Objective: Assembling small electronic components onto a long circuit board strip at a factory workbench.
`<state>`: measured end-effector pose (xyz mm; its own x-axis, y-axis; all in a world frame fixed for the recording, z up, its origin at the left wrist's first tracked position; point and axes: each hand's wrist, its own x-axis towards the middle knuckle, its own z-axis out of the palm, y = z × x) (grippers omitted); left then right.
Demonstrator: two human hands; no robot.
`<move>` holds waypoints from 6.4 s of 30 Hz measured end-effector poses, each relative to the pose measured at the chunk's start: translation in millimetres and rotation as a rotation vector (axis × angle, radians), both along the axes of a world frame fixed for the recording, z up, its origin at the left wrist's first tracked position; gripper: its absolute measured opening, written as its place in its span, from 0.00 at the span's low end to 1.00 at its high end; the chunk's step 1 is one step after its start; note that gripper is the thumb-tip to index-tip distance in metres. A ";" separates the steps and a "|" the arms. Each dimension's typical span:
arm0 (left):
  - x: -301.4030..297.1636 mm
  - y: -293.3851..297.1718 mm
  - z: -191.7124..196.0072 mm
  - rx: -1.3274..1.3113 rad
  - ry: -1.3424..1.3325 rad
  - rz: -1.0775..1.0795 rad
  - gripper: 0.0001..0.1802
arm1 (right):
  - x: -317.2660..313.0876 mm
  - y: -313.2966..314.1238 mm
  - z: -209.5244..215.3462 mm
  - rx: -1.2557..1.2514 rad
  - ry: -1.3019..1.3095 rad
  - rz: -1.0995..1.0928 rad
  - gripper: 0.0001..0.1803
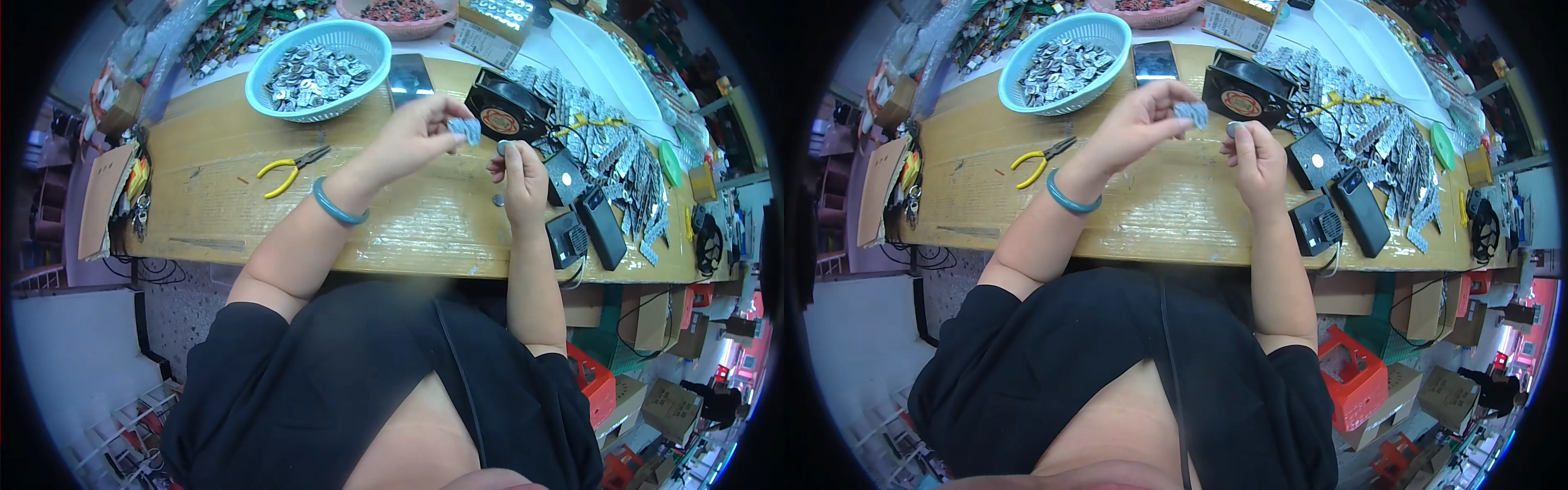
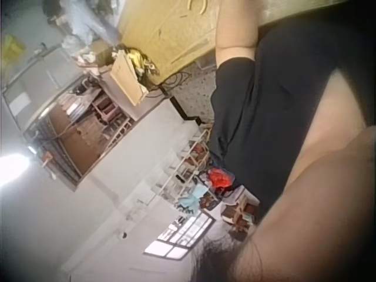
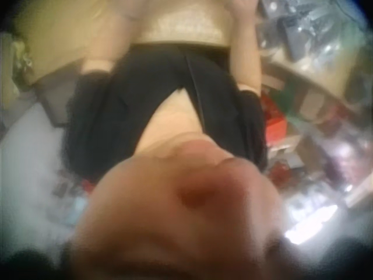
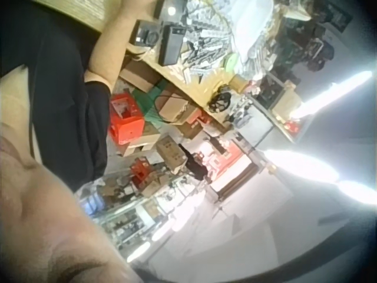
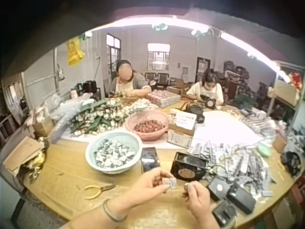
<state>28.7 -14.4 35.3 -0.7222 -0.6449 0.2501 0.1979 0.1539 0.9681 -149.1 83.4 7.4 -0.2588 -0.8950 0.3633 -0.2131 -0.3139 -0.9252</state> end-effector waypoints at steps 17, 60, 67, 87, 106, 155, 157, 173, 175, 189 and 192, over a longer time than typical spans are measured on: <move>-8.2 9.7 -3.5 0.231 0.025 -0.100 0.15 | 1.0 -1.6 -1.2 0.007 0.036 0.001 0.12; -24.6 21.1 -13.8 -0.207 0.067 0.297 0.05 | -3.4 -4.0 -5.5 0.238 -0.273 0.102 0.14; -19.3 16.8 -11.4 -0.222 0.004 0.137 0.06 | -4.3 -4.0 -7.5 0.183 -0.234 0.120 0.13; -11.5 16.6 -7.5 0.109 -0.112 -0.020 0.08 | 3.8 -2.3 -3.7 -0.102 0.232 0.034 0.12; 30.8 -22.3 19.8 0.140 0.028 0.325 0.06 | -34.9 -5.0 -5.2 -0.210 -0.424 -0.265 0.14; -21.5 16.6 -13.9 0.321 0.088 -0.075 0.15 | 3.2 -6.1 -8.9 0.147 -0.314 0.137 0.15; -23.0 14.9 -18.7 0.356 0.095 -0.088 0.15 | 2.0 -6.1 -10.0 0.143 -0.321 0.156 0.15; -25.4 14.4 -30.4 0.590 0.161 -0.096 0.15 | 2.8 -8.6 -13.2 0.206 -0.379 0.151 0.15; -27.1 13.9 -33.8 0.602 0.155 -0.068 0.15 | 4.5 -9.1 -12.8 0.221 -0.383 0.132 0.15; -28.9 15.1 -32.5 0.403 0.200 0.016 0.10 | 6.4 -12.8 -16.7 0.217 -0.401 0.059 0.14; -28.2 16.4 -31.8 0.356 0.159 0.012 0.09 | 5.9 -11.3 -15.4 0.181 -0.384 0.073 0.14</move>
<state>0.5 2.0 3.5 -0.6846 -0.7194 0.1170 0.3498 -0.1834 0.9187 -143.1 72.1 -8.0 -0.2780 -0.9565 0.0882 0.1740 -0.1405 -0.9747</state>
